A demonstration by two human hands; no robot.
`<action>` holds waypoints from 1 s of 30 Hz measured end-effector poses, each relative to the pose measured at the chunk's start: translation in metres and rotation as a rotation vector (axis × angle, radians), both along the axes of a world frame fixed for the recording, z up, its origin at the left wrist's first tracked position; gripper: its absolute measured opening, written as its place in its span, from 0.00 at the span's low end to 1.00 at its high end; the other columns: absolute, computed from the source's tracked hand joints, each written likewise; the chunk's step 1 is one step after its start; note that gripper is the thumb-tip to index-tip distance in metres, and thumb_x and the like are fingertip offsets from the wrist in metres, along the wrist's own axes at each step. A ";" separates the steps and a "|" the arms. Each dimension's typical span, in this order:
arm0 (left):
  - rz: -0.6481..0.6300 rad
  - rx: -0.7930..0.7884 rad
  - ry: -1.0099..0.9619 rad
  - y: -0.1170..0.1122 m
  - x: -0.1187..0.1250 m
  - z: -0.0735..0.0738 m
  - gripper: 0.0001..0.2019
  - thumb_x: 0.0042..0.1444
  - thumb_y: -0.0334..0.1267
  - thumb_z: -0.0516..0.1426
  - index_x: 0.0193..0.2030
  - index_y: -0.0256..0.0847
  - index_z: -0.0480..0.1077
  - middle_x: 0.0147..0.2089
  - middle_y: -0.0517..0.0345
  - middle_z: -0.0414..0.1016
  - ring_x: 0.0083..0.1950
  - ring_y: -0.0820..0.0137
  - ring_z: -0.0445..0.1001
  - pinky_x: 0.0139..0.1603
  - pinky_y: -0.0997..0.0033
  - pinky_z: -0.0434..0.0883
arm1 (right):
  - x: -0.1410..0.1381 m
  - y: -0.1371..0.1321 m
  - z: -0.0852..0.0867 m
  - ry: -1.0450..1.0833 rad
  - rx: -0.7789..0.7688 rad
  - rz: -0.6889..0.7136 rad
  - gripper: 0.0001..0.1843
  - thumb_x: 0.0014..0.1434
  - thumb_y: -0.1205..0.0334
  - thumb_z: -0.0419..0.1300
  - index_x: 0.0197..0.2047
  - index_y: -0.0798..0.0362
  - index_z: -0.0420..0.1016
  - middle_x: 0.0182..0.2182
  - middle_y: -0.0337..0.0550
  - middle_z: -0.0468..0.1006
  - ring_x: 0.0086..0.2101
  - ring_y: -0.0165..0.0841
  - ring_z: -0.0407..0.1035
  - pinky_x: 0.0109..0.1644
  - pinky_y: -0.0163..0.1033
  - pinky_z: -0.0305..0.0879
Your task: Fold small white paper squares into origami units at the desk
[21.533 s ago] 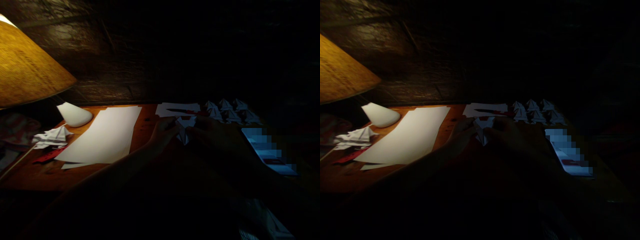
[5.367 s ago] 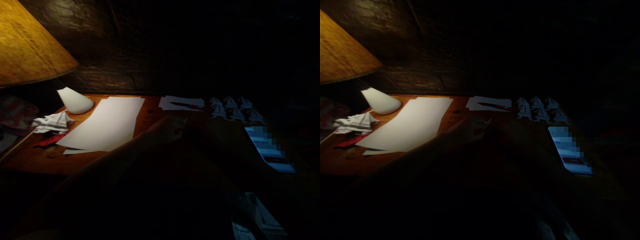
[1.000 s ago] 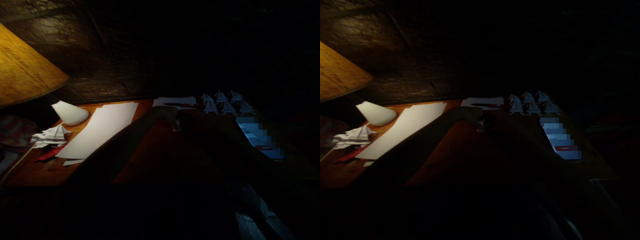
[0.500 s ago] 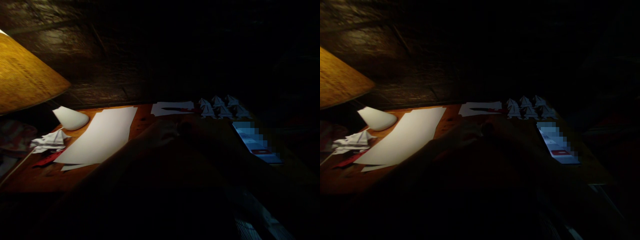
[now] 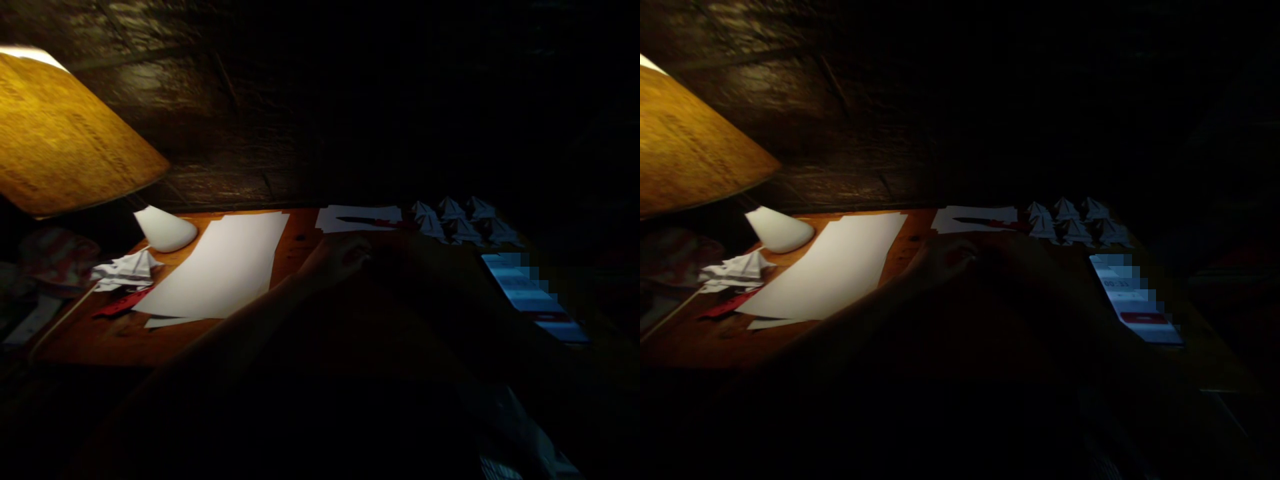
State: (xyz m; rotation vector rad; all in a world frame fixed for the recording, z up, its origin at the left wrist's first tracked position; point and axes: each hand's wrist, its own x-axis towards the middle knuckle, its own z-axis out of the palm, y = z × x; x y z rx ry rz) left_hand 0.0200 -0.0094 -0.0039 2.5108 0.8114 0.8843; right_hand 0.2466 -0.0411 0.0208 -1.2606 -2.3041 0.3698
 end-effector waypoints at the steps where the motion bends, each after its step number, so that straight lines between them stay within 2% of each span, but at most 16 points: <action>1: 0.053 -0.030 -0.122 -0.001 0.002 0.002 0.10 0.59 0.34 0.60 0.48 0.41 0.74 0.46 0.55 0.81 0.48 0.69 0.78 0.52 0.67 0.73 | 0.001 0.002 -0.001 0.057 0.016 -0.023 0.11 0.59 0.55 0.64 0.44 0.45 0.82 0.42 0.46 0.83 0.44 0.45 0.75 0.44 0.45 0.67; 3: 0.133 -0.105 -0.359 -0.004 0.007 0.006 0.09 0.59 0.37 0.61 0.46 0.40 0.73 0.44 0.55 0.80 0.45 0.70 0.79 0.48 0.69 0.74 | 0.002 0.004 -0.002 0.191 0.011 -0.048 0.11 0.59 0.54 0.62 0.41 0.49 0.82 0.35 0.45 0.82 0.37 0.41 0.76 0.39 0.43 0.67; 5: 0.151 -0.257 -0.510 -0.009 0.012 0.010 0.11 0.58 0.41 0.60 0.46 0.38 0.73 0.42 0.54 0.80 0.40 0.71 0.78 0.42 0.71 0.74 | 0.001 0.002 -0.001 0.354 -0.065 -0.071 0.11 0.58 0.54 0.62 0.35 0.52 0.80 0.29 0.43 0.80 0.30 0.37 0.74 0.33 0.39 0.66; 8: 0.129 -0.433 -0.526 -0.016 0.016 0.013 0.14 0.55 0.45 0.63 0.43 0.38 0.75 0.32 0.58 0.75 0.30 0.74 0.72 0.30 0.74 0.69 | -0.004 -0.005 0.003 0.524 -0.185 -0.084 0.10 0.55 0.54 0.63 0.31 0.52 0.77 0.28 0.41 0.79 0.28 0.34 0.72 0.30 0.37 0.66; 11: 0.147 -0.473 -0.514 -0.021 0.016 0.014 0.12 0.52 0.45 0.64 0.38 0.40 0.76 0.25 0.63 0.68 0.26 0.76 0.65 0.25 0.76 0.63 | -0.007 -0.012 0.006 0.577 -0.256 -0.078 0.09 0.53 0.55 0.65 0.31 0.52 0.77 0.28 0.41 0.79 0.29 0.34 0.73 0.31 0.37 0.67; 17: 0.171 -0.529 -0.530 -0.024 0.014 0.016 0.09 0.51 0.43 0.64 0.31 0.40 0.74 0.26 0.62 0.71 0.26 0.76 0.67 0.25 0.76 0.64 | -0.010 -0.015 0.008 0.595 -0.272 -0.036 0.08 0.54 0.56 0.65 0.30 0.51 0.77 0.28 0.41 0.79 0.28 0.33 0.72 0.30 0.37 0.68; 24: 0.165 -0.591 -0.516 -0.024 0.013 0.010 0.09 0.51 0.42 0.64 0.31 0.39 0.74 0.24 0.62 0.71 0.24 0.77 0.66 0.23 0.76 0.63 | -0.020 -0.019 0.009 0.546 -0.214 -0.119 0.11 0.57 0.53 0.64 0.30 0.51 0.77 0.27 0.42 0.79 0.28 0.34 0.72 0.29 0.37 0.66; 28: 0.089 -0.622 -0.539 -0.023 0.013 0.008 0.08 0.50 0.41 0.64 0.31 0.38 0.74 0.28 0.58 0.76 0.28 0.75 0.71 0.27 0.75 0.67 | -0.022 -0.023 0.010 0.548 -0.252 -0.097 0.09 0.55 0.57 0.66 0.28 0.52 0.76 0.25 0.39 0.77 0.25 0.31 0.69 0.28 0.36 0.63; 30: 0.063 -0.624 -0.542 -0.023 0.013 0.008 0.08 0.49 0.40 0.64 0.29 0.38 0.72 0.27 0.59 0.75 0.27 0.76 0.71 0.27 0.76 0.66 | -0.024 -0.025 0.011 0.583 -0.257 -0.089 0.08 0.54 0.59 0.66 0.28 0.53 0.75 0.24 0.38 0.76 0.25 0.29 0.67 0.27 0.35 0.61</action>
